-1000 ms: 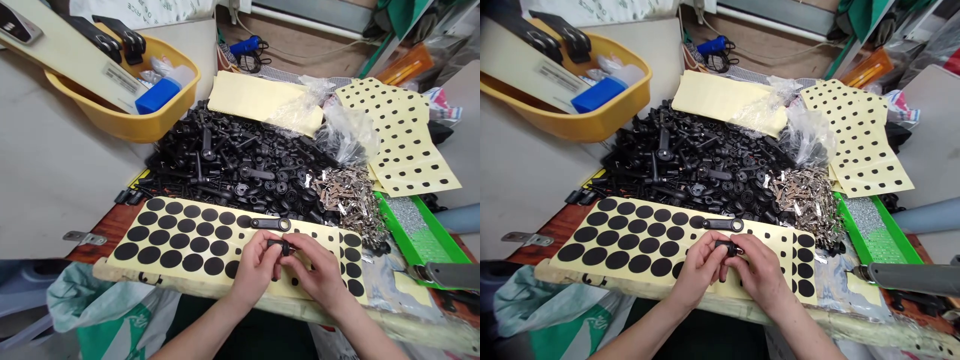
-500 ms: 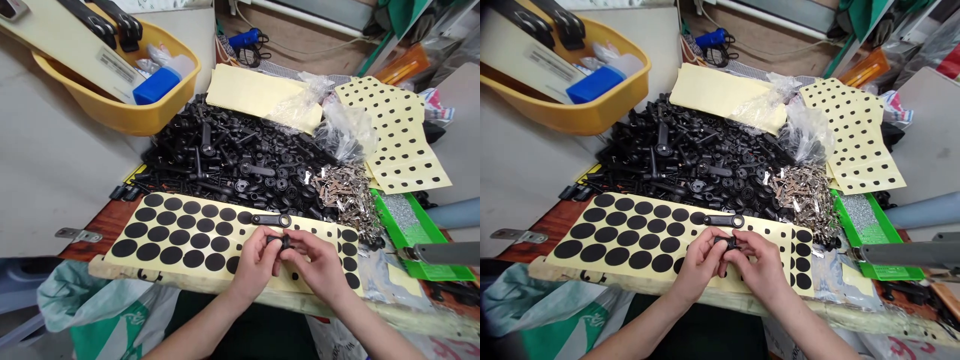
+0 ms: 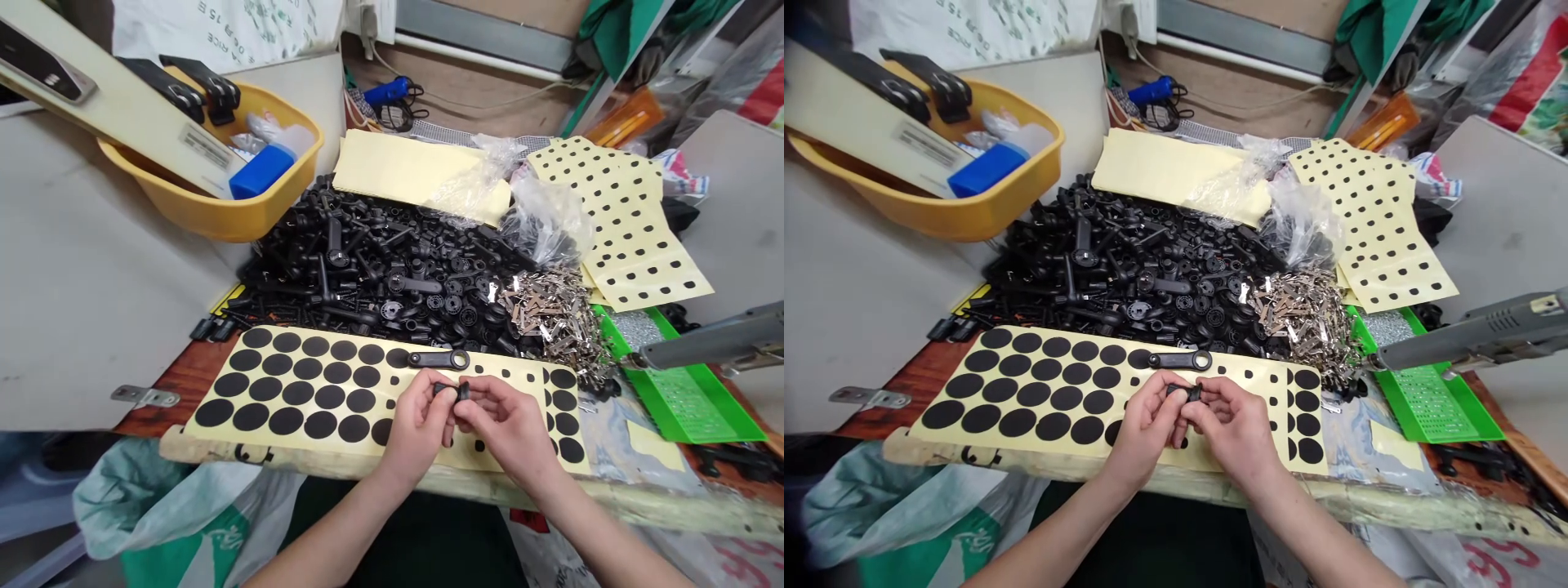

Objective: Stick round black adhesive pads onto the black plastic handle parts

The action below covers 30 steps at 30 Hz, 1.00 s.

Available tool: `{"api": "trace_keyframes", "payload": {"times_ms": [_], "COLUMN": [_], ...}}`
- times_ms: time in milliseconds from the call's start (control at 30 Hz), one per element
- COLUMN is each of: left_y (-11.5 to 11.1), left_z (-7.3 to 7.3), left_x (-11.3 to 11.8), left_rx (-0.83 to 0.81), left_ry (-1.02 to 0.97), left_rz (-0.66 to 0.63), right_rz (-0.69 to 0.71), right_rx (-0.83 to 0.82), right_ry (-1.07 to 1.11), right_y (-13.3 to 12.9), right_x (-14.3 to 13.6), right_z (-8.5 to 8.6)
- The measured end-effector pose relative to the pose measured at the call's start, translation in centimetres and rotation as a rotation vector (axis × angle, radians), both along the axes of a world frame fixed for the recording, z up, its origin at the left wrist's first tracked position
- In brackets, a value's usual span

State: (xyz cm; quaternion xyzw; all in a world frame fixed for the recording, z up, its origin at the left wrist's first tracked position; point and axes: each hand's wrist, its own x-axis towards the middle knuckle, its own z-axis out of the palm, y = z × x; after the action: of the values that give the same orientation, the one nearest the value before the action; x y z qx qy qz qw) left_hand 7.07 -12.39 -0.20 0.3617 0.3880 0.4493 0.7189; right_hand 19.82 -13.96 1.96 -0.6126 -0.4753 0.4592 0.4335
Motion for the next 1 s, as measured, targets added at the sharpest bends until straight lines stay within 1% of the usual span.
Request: {"api": "trace_keyframes", "payload": {"times_ms": [67, 167, 267, 300, 367, 433, 500, 567, 633, 833, 1000], "left_y": [0.2, 0.9, 1.5, 1.6, 1.7, 1.6, 1.3, 1.0, 0.7, 0.4, 0.0], "left_z": [0.1, 0.5, 1.0, 1.1, 1.4, 1.6, 1.8, 2.0, 2.2, 2.4, 2.0], "left_x": [-0.3, -1.0, -1.8, -1.9, -2.1, -2.1, -1.9, -1.8, -1.7, -1.3, -0.7], "left_rx": [-0.064, -0.209, -0.277, -0.282, -0.293, -0.318, -0.332, -0.329, -0.316, -0.286, -0.234], "left_ry": [-0.074, -0.255, -0.376, -0.398, -0.424, -0.434, -0.419, -0.401, -0.38, -0.284, -0.252], "left_rz": [-0.03, -0.096, -0.12, -0.128, -0.149, -0.166, -0.169, -0.176, -0.179, -0.095, -0.055], "right_rz": [0.015, 0.12, 0.145, 0.15, 0.205, 0.284, 0.338, 0.345, 0.301, 0.158, 0.053], "right_rx": [0.109, 0.271, 0.499, 0.585, 0.727, 0.824, 0.882, 0.907, 0.905, 0.753, 0.724], "right_ry": [-0.102, -0.196, -0.351, -0.407, -0.493, -0.544, -0.586, -0.617, -0.622, -0.498, -0.494], "right_y": [-0.2, -0.1, 0.3, 0.4, 0.6, 0.8, 0.8, 0.7, 0.6, 0.2, 0.2], "right_x": [-0.1, 0.4, 1.3, 1.6, 1.9, 1.9, 1.6, 1.2, 0.8, -0.2, -0.8], "right_z": [0.3, 1.2, 2.5, 2.9, 3.5, 3.9, 4.1, 4.1, 4.1, 3.6, 3.2]}}
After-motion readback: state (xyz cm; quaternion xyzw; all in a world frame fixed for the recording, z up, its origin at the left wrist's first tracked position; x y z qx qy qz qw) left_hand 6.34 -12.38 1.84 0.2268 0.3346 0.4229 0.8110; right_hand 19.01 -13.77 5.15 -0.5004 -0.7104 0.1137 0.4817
